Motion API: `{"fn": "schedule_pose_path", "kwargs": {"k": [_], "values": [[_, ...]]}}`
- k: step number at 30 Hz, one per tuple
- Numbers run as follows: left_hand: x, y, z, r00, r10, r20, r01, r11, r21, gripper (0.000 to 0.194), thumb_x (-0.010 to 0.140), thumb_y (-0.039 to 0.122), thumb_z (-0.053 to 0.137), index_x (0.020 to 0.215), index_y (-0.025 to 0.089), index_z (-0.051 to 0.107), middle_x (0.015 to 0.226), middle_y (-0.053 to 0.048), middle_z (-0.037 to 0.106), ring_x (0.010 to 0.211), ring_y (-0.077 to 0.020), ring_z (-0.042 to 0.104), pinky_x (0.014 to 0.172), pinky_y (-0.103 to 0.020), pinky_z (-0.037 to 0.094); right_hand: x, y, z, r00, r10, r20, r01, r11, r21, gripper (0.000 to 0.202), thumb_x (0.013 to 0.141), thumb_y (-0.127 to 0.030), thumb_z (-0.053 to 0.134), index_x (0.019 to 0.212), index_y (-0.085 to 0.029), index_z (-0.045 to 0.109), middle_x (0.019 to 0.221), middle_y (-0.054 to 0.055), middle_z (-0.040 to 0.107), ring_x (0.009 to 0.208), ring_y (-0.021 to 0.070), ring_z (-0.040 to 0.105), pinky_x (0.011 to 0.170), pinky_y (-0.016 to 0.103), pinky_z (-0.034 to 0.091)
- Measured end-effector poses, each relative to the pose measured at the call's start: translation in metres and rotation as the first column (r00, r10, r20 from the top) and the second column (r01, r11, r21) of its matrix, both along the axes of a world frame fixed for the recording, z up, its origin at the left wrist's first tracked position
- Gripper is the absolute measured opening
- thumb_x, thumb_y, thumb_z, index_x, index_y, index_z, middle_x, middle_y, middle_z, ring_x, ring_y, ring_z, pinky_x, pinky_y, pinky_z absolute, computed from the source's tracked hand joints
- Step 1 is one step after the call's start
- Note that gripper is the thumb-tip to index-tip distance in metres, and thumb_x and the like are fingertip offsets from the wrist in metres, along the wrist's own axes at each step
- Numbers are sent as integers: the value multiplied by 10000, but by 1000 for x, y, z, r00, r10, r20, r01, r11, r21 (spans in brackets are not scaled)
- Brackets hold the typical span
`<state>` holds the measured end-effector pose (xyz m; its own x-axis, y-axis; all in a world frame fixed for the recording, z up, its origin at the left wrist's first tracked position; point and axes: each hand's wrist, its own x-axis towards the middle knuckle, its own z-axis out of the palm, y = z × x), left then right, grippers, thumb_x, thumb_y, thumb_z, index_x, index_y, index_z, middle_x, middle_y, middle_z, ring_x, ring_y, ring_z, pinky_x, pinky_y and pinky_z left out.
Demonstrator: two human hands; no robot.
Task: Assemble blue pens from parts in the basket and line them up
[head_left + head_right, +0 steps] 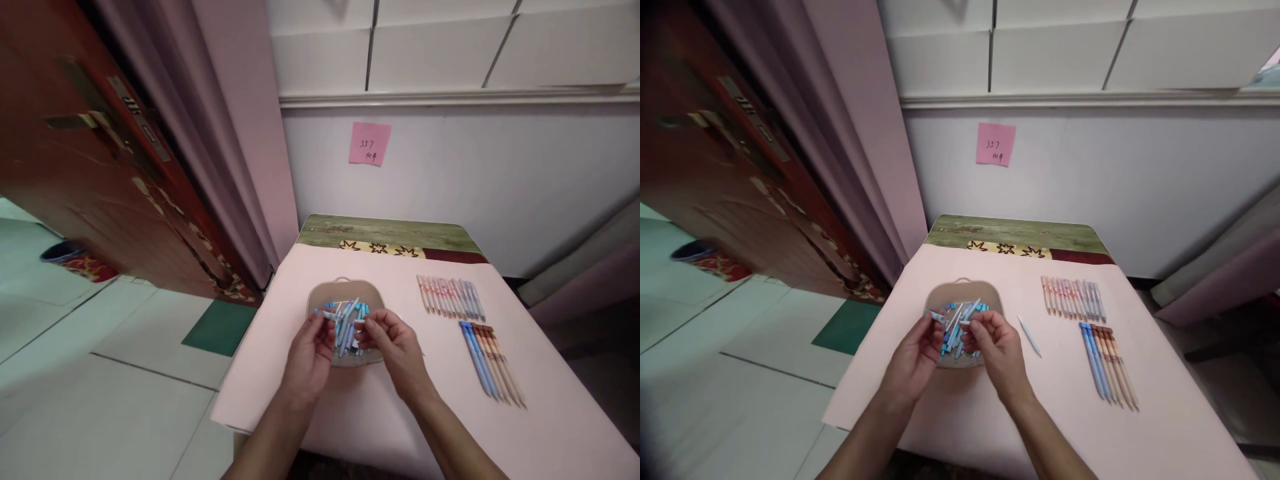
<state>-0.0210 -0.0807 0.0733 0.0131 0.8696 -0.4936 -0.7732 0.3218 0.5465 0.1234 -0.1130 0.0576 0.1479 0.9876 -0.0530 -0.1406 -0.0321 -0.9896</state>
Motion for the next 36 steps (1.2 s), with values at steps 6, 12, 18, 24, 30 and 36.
{"fn": "schedule_pose_path", "kwargs": {"k": [6,12,18,24,30,36], "values": [[-30,16,0,956,8,292,47,982,-182,177,938,132,434,914,36,581,777,-94,654,523,-42,578,431,-88,490,33,31,-16,475,-26,880,-39,998,51,154,854,-247,519,889,-219,666,908,45,701,844,185,638,767,270,443],[-31,9,-6,982,-57,182,95,974,-204,132,919,104,456,856,62,564,762,-90,654,514,-60,572,396,-113,480,15,64,-27,267,217,939,-134,973,-186,178,795,-159,546,869,-206,702,831,54,724,795,185,652,689,243,419],[-41,9,-13,984,-46,173,76,982,-175,140,924,110,448,888,56,572,774,-90,652,534,-59,569,415,-113,483,12,67,-17,336,168,927,-168,979,-116,269,885,-252,504,1105,-238,659,935,25,728,864,156,648,750,224,421],[-48,14,-14,973,-42,227,75,988,-136,160,935,138,441,879,80,580,753,-64,635,524,-49,555,416,-104,470,13,2,-13,220,235,947,-430,894,-122,226,813,-446,626,967,-290,681,935,-7,710,831,171,645,676,235,403],[-42,10,-8,968,-35,250,74,986,-150,162,936,147,442,873,79,575,760,-64,634,522,-45,551,408,-98,463,-2,-28,-33,12,163,987,-397,906,-145,164,913,-204,500,853,-228,651,851,20,684,825,167,608,695,248,386],[-46,-2,-9,958,-55,281,97,985,-141,179,944,120,410,985,60,573,784,-75,651,538,-48,570,419,-99,484,2,-51,-33,33,174,984,-416,898,-145,204,933,-225,473,828,-228,647,815,18,674,801,167,606,676,247,383]]}}
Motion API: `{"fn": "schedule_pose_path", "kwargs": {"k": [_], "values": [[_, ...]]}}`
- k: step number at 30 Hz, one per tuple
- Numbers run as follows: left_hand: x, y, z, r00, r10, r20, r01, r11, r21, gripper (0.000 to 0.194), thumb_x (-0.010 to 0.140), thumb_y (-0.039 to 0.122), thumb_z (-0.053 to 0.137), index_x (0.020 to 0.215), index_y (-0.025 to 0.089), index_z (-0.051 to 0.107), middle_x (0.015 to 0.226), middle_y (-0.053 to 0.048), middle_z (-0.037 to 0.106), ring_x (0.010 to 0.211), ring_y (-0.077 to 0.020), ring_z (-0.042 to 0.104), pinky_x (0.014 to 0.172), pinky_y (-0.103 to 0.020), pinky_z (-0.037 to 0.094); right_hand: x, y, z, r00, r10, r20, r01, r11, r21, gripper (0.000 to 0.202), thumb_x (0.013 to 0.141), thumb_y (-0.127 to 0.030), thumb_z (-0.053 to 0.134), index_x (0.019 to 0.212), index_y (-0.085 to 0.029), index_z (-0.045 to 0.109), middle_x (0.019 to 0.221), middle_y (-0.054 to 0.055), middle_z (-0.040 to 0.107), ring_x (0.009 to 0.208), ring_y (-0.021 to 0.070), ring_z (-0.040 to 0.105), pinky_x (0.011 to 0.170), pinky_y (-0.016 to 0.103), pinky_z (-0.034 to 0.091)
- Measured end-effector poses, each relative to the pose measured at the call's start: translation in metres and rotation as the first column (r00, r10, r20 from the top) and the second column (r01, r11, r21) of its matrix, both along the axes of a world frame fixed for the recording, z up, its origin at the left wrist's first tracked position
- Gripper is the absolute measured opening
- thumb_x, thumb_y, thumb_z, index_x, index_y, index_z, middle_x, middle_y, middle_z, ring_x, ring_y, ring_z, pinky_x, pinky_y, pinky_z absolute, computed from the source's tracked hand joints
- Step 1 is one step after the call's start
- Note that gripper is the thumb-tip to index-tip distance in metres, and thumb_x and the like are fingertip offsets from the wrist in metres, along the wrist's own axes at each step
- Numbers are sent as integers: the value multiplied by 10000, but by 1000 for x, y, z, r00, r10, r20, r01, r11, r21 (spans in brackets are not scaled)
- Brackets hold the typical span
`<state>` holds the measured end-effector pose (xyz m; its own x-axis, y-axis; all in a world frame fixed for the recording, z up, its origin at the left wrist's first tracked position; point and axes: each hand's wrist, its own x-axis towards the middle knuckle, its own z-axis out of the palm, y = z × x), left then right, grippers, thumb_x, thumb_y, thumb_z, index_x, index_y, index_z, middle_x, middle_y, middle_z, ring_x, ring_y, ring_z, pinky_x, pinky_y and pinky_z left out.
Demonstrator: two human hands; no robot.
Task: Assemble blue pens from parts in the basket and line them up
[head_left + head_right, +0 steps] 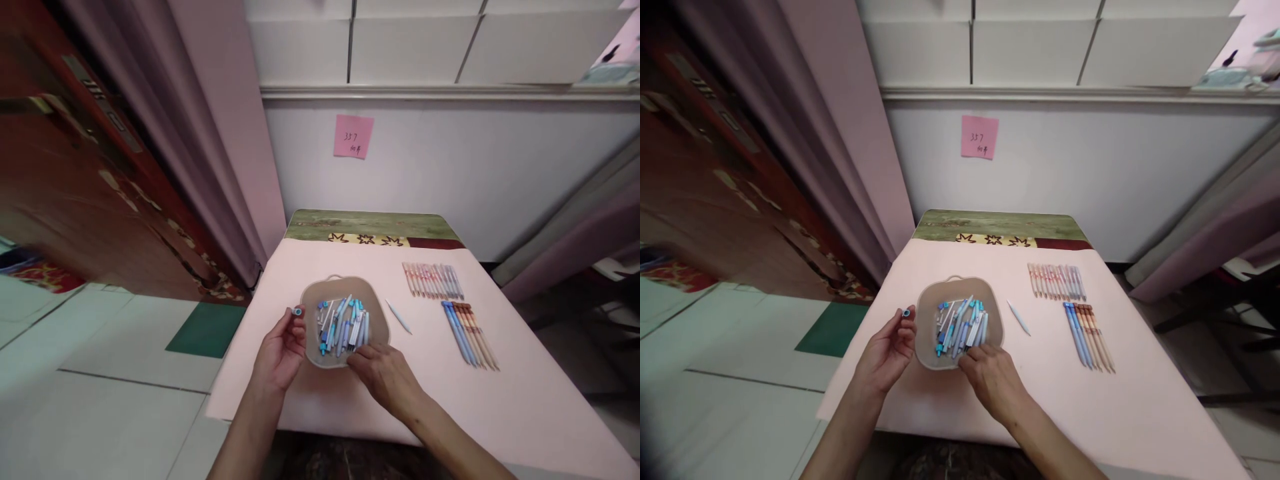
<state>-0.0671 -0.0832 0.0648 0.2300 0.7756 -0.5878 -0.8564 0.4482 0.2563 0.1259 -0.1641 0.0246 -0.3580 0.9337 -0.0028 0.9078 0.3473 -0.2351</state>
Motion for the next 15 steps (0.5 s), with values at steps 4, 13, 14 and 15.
{"fn": "schedule_pose_path", "kwargs": {"k": [4,13,14,15], "values": [[-4,-4,-8,1000,4,15,-4,1000,9,193,950,127,398,1007,66,573,797,-75,657,547,-50,579,435,-102,496,11,3,13,989,-12,-147,3,998,-61,214,897,-395,538,1040,-281,648,936,6,693,858,168,635,700,235,412],[0,-11,-3,1000,19,-6,-18,996,88,176,939,129,419,933,84,589,749,-58,635,531,-51,558,420,-102,472,-9,87,6,991,52,126,-39,994,-101,226,885,-238,509,998,-262,703,1045,48,695,912,201,657,717,249,454],[1,-12,-3,1000,19,-9,-18,996,87,175,939,130,420,935,87,589,750,-58,635,529,-51,557,418,-102,470,-15,93,2,988,62,140,-47,993,-105,233,881,-214,501,981,-238,711,1040,68,698,913,212,659,722,258,461],[2,-15,-4,1000,21,-12,-19,996,83,175,939,130,420,937,89,589,754,-59,637,528,-51,556,416,-103,469,-20,99,-3,986,67,150,-52,993,-108,242,881,-196,492,972,-211,715,1036,93,699,915,222,660,731,269,468]]}}
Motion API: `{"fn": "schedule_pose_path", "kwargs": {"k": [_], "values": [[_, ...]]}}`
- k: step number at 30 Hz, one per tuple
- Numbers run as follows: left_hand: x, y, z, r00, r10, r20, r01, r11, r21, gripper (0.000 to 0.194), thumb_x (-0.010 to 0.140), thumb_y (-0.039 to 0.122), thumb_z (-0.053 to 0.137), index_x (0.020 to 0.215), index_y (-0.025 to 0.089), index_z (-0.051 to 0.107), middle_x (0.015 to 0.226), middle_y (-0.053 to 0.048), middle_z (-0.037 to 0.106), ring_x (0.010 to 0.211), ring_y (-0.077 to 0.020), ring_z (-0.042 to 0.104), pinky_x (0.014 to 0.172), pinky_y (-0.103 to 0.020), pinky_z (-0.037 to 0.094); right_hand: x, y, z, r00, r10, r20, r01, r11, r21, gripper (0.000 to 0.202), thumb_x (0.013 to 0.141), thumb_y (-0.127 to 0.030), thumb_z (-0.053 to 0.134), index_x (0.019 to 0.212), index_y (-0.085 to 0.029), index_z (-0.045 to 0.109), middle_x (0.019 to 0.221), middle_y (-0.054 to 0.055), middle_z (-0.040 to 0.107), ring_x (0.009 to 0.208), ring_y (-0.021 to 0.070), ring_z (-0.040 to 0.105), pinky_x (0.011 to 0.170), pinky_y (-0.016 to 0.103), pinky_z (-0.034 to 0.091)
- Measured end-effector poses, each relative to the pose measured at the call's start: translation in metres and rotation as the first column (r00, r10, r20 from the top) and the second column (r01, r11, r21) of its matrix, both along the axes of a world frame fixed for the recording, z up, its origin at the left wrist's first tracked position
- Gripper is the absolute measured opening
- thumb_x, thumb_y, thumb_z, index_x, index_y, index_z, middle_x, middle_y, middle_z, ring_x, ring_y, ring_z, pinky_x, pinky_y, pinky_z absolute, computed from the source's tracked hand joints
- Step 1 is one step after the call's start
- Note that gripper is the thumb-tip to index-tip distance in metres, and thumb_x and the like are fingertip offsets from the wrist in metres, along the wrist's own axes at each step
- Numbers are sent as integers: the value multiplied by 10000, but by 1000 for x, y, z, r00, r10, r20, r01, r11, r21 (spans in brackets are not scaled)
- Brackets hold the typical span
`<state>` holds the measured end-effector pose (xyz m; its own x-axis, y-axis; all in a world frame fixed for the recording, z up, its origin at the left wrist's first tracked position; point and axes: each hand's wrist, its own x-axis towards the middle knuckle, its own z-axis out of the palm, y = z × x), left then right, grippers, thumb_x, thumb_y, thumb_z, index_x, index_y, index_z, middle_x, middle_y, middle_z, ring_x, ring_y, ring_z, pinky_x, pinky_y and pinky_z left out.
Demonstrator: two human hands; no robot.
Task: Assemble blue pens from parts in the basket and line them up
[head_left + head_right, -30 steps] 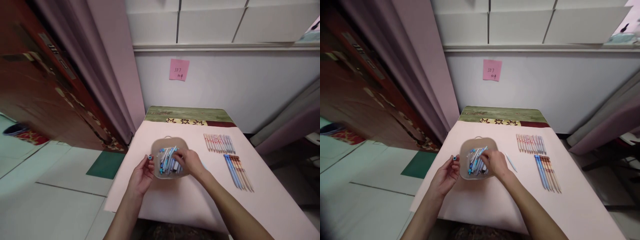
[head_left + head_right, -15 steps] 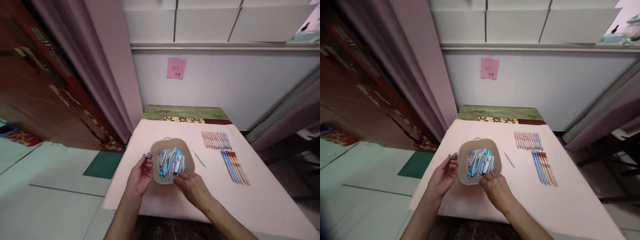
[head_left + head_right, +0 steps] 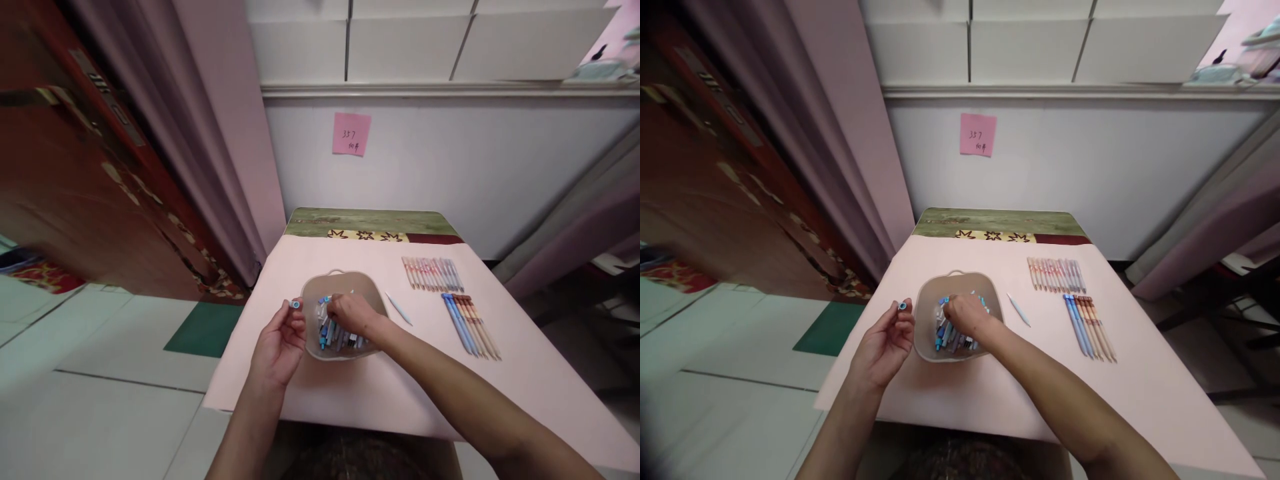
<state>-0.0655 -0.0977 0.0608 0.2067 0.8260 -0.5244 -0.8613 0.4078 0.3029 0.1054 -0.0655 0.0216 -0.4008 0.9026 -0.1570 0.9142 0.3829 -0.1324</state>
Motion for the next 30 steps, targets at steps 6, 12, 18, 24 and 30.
{"fn": "schedule_pose_path", "kwargs": {"k": [6,12,18,24,30], "values": [[-2,-10,-8,999,33,-14,-34,999,-35,172,942,136,416,936,86,581,777,-67,644,528,-47,555,408,-98,463,-16,17,-13,999,14,42,-14,1000,-3,269,869,-177,490,1016,-123,709,1043,187,691,942,254,660,792,306,483],[-7,-13,-11,999,48,-23,-49,997,-61,170,944,151,425,888,80,568,743,-62,648,490,-38,525,376,-94,432,-16,17,-10,999,-26,35,25,1000,9,270,854,-175,492,988,-169,726,1039,149,706,962,245,661,792,288,488],[-4,-19,-16,998,30,-57,-33,998,-48,176,936,164,445,833,105,574,706,-49,646,472,-49,518,365,-118,415,-22,13,-11,999,-25,38,25,1000,-11,239,816,-172,540,950,-160,737,972,146,725,923,255,675,775,298,500],[-4,-23,-18,995,26,-93,-27,1000,-10,175,927,155,452,825,105,585,700,-43,634,468,-51,504,367,-128,400,-32,15,-7,998,-55,42,56,998,-23,258,813,-244,585,1006,-151,729,992,163,720,953,256,669,804,299,498],[-1,-26,-18,995,28,-94,-31,999,-27,152,923,132,451,834,101,570,715,-52,630,481,-52,515,375,-122,405,-43,14,-13,991,-120,51,123,991,-49,314,731,-283,682,988,-111,732,945,195,720,911,272,680,775,290,510]]}}
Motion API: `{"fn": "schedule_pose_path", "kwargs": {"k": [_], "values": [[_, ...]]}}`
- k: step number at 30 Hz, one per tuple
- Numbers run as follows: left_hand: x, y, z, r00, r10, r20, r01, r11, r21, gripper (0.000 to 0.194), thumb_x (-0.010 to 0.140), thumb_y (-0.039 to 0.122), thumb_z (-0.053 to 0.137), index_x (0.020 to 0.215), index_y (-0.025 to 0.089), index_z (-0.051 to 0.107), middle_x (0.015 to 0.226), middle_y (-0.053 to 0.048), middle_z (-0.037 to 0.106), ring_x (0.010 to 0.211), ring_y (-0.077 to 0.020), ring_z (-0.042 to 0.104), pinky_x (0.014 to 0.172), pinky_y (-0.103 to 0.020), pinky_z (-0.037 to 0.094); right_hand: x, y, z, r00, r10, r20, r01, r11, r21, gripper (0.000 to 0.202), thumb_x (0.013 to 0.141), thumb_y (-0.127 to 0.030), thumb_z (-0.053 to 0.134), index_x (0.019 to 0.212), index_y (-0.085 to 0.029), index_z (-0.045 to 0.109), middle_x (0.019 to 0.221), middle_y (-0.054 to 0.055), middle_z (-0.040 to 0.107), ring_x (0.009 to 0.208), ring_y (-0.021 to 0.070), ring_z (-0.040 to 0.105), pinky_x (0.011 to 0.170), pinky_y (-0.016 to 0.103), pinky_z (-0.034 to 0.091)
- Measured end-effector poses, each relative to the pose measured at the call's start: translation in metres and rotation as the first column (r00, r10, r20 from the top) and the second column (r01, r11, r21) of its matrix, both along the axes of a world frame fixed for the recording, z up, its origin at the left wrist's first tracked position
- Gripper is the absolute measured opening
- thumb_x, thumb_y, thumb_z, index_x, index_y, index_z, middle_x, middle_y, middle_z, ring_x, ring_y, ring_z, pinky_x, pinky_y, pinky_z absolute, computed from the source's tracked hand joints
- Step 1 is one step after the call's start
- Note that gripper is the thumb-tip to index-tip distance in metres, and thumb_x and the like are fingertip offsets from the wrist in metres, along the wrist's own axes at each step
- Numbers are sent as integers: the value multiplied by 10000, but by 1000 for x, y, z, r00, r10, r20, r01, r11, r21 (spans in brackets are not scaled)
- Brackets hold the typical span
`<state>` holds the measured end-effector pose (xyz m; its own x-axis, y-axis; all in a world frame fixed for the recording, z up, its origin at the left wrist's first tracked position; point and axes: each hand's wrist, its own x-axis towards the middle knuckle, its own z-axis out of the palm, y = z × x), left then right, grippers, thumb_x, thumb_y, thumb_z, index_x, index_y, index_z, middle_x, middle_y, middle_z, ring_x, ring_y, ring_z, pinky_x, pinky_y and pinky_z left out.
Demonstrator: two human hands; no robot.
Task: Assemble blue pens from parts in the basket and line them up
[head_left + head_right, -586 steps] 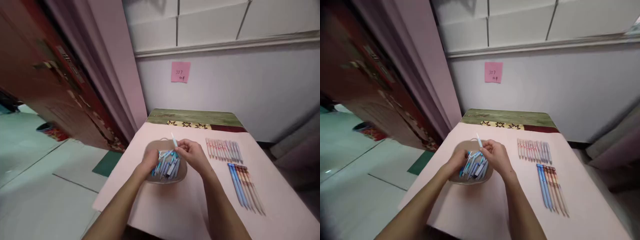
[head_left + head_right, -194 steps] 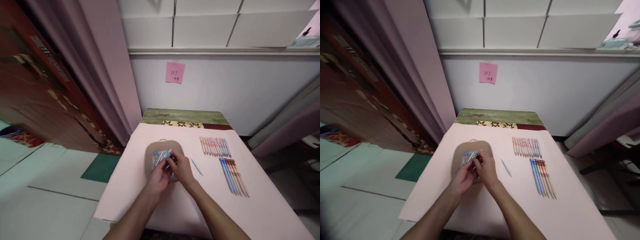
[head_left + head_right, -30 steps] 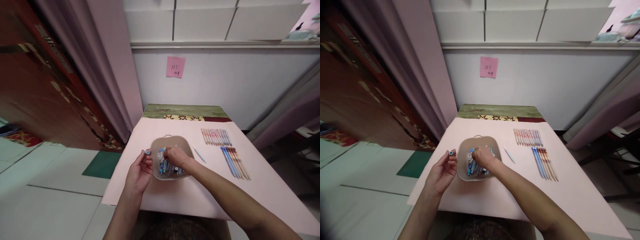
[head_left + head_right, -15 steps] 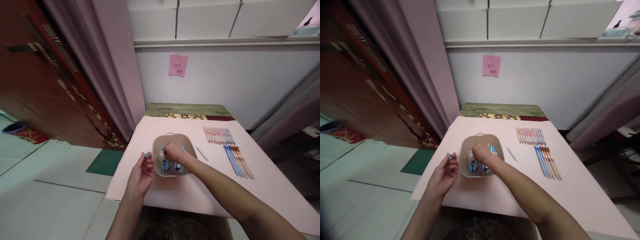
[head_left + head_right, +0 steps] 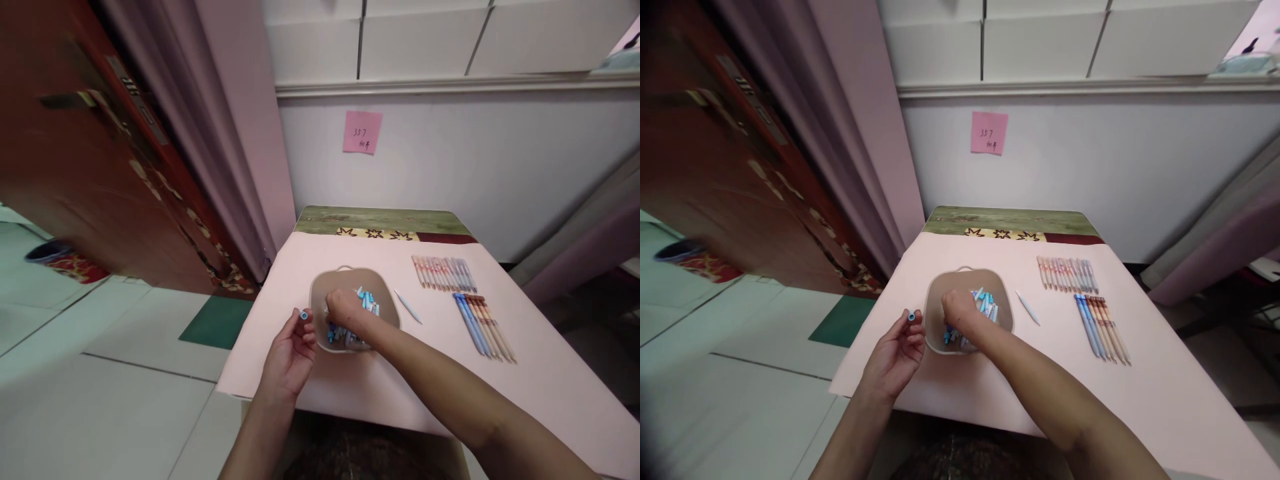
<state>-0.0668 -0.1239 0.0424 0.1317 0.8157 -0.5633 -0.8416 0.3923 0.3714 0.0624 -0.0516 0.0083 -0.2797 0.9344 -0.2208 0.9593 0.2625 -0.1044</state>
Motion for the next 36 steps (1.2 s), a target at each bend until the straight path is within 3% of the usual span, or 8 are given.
{"fn": "schedule_pose_path", "kwargs": {"k": [8,14,19,24,28,32,36], "values": [[5,-7,5,994,-61,96,66,996,-59,115,916,116,462,907,85,573,787,-88,648,498,-47,533,372,-104,414,-1,-6,5,997,-47,-59,48,999,20,213,719,-177,649,907,-127,736,877,165,730,848,250,688,711,269,491],[2,-9,10,990,-54,131,66,994,-88,139,926,128,450,931,53,567,768,-82,637,494,-38,532,362,-83,403,31,-36,24,977,-121,-177,141,985,103,143,803,-242,561,832,-186,689,834,80,723,772,196,662,628,243,416],[12,-7,7,995,-84,56,86,996,-32,158,928,121,440,920,49,580,740,-67,620,505,-47,544,380,-96,432,69,-74,27,800,-222,-558,393,896,208,117,777,-268,577,680,-201,579,676,0,638,620,140,568,574,232,348],[24,-4,3,996,-79,-44,78,997,-12,128,901,74,471,922,38,593,795,-91,638,547,-61,595,446,-106,496,87,-96,29,638,-267,-722,544,820,178,188,804,-318,549,664,-210,486,577,-35,542,531,123,487,529,225,323],[31,-5,4,996,-65,-68,64,998,-26,118,891,63,485,930,41,594,802,-89,641,559,-73,614,464,-119,521,87,-100,30,601,-242,-762,564,803,190,276,876,-355,467,647,-212,412,538,-50,454,502,110,427,513,222,291],[35,-6,7,997,-80,23,82,995,-64,154,915,91,456,967,25,585,778,-83,626,541,-59,606,459,-98,513,83,-103,32,611,-158,-775,518,820,242,368,934,-382,391,613,-205,360,524,-53,377,495,97,370,503,225,253],[38,-6,7,989,-106,100,116,989,-97,184,935,110,420,942,15,577,758,-82,614,521,-43,592,453,-78,500,82,-108,34,610,-99,-786,477,838,265,369,934,-377,419,611,-197,420,535,-46,399,503,95,376,506,226,263]]}}
